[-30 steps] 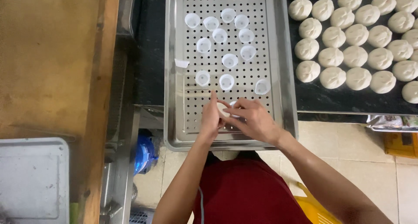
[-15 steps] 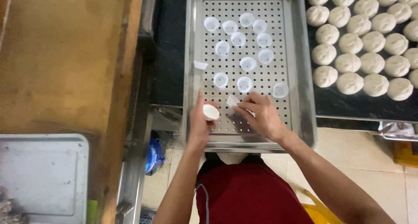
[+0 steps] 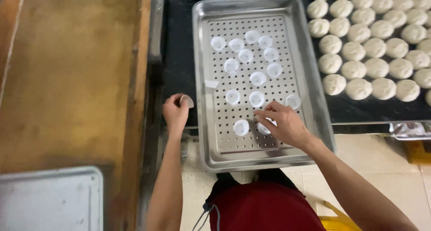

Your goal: Arrange dough buns into paper liners on a metal baking tray and place the tray on a rack.

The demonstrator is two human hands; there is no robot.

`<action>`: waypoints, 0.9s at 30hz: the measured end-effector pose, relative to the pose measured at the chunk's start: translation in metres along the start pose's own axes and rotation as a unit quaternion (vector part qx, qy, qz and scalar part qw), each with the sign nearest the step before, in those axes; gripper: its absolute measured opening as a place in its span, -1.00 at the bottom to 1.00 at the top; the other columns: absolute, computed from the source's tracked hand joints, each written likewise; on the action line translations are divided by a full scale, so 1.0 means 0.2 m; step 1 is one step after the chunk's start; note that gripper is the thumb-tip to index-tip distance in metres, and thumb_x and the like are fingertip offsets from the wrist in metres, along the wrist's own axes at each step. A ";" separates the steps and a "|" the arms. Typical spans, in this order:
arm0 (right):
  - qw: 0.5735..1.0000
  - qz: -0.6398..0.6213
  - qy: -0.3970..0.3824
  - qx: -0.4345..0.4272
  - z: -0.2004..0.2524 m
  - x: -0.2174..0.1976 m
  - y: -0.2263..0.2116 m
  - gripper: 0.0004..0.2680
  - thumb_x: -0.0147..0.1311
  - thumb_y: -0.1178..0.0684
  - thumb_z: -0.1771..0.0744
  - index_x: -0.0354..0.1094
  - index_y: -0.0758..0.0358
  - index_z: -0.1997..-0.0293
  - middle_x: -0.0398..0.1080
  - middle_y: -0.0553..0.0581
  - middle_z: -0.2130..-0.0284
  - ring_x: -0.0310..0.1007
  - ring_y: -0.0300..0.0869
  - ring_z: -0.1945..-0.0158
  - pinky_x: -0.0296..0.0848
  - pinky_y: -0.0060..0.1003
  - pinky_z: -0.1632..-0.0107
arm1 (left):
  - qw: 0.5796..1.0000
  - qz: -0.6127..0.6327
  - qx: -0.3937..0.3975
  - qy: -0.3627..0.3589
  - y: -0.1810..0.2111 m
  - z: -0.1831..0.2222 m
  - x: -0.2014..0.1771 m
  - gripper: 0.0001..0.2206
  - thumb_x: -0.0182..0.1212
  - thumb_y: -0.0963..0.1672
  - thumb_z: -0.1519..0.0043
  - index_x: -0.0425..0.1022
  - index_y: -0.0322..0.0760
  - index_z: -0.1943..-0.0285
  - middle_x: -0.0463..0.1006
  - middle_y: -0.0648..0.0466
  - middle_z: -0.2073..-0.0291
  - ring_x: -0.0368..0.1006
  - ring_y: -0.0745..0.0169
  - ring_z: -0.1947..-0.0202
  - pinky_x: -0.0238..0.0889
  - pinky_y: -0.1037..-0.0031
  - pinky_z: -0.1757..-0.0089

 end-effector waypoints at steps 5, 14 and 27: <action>0.998 -0.036 0.051 0.020 -0.06 -0.20 0.23 -0.81 0.21 0.03 -0.31 0.60 0.13 0.03 0.50 0.13 0.26 0.53 -0.07 0.36 0.52 -0.15 0.28 | 0.967 -0.223 0.123 0.002 0.03 -0.05 0.01 -0.79 0.43 -0.14 -0.08 0.70 -0.37 0.16 0.60 -0.24 0.17 0.49 -0.23 0.11 0.29 0.02 0.09; 0.977 -0.008 0.130 0.169 -0.63 -0.58 1.45 -0.71 0.26 -0.07 -0.33 0.50 0.20 -0.11 0.51 0.24 0.05 0.56 -0.03 0.10 0.51 -0.11 0.06 | 0.959 -0.280 0.018 -0.024 0.38 -0.11 -0.04 -0.64 0.36 -0.11 -0.15 0.60 -0.33 -0.12 0.58 -0.19 0.05 0.51 -0.16 0.03 0.36 0.16 0.00; 0.955 0.217 -0.144 0.141 -1.13 -0.48 1.91 -0.43 0.42 -0.06 -0.17 0.33 -0.08 -0.34 0.23 0.20 -0.34 0.19 0.14 -0.37 0.38 0.10 -0.26 | 0.926 -0.311 0.195 -0.083 0.68 -0.66 0.96 -0.87 0.18 -0.19 -0.29 0.61 -0.39 0.24 0.58 -0.18 0.24 0.49 -0.24 0.18 0.36 0.09 0.14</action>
Point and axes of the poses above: each hand's wrist, its own z-axis away from the middle knuckle, its own x-axis out of the palm, y = z × x, the point moved 7 cm from there along -z, towards the middle knuckle
